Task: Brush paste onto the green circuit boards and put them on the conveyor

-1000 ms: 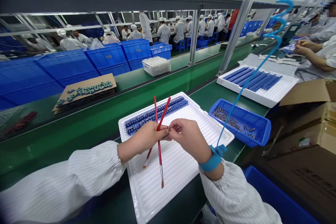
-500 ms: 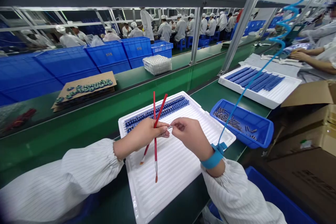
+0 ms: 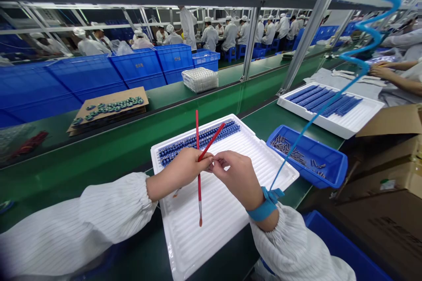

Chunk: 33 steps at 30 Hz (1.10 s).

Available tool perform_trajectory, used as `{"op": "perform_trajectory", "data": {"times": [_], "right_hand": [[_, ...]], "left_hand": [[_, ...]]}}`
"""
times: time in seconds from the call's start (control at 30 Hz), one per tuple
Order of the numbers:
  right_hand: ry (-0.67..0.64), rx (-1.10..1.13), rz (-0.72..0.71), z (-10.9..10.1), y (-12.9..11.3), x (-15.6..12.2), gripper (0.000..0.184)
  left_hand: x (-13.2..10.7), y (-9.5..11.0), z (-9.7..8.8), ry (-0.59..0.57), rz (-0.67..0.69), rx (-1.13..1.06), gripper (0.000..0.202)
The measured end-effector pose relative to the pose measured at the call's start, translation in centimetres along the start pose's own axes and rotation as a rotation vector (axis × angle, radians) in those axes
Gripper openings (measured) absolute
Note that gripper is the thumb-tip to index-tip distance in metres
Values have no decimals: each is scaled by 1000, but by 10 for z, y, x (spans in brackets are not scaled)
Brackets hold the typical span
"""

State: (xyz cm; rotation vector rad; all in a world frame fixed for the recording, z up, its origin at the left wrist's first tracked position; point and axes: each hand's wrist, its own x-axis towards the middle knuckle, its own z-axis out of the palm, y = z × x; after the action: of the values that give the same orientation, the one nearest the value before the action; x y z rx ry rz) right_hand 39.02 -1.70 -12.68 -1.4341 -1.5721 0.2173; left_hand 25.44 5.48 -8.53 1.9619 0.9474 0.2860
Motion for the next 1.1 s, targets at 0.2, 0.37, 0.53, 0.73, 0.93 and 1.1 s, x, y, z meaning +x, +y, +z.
{"op": "perform_trajectory", "data": {"times": [0.2,0.37,0.53,0.73,0.93,1.1], "right_hand": [[-36,137,223,0,7,2,14],[-99,373,454,-1,30,6,21],[-58,341,414,-15,51,12,31],[-138,32,296,-31,70,53,15],[-332,-269,147,0,96,112,8],[-510,-435,52,27,111,131,9]], "left_hand": [[2,1,0,-26,-47,-86,24],[0,-2,-1,4,-81,-119,20],[0,-5,-11,25,-128,-186,19],[-4,5,-45,88,-152,-313,19],[-22,8,-70,194,-260,-426,17],[-31,-7,-82,232,-285,-455,16]]}}
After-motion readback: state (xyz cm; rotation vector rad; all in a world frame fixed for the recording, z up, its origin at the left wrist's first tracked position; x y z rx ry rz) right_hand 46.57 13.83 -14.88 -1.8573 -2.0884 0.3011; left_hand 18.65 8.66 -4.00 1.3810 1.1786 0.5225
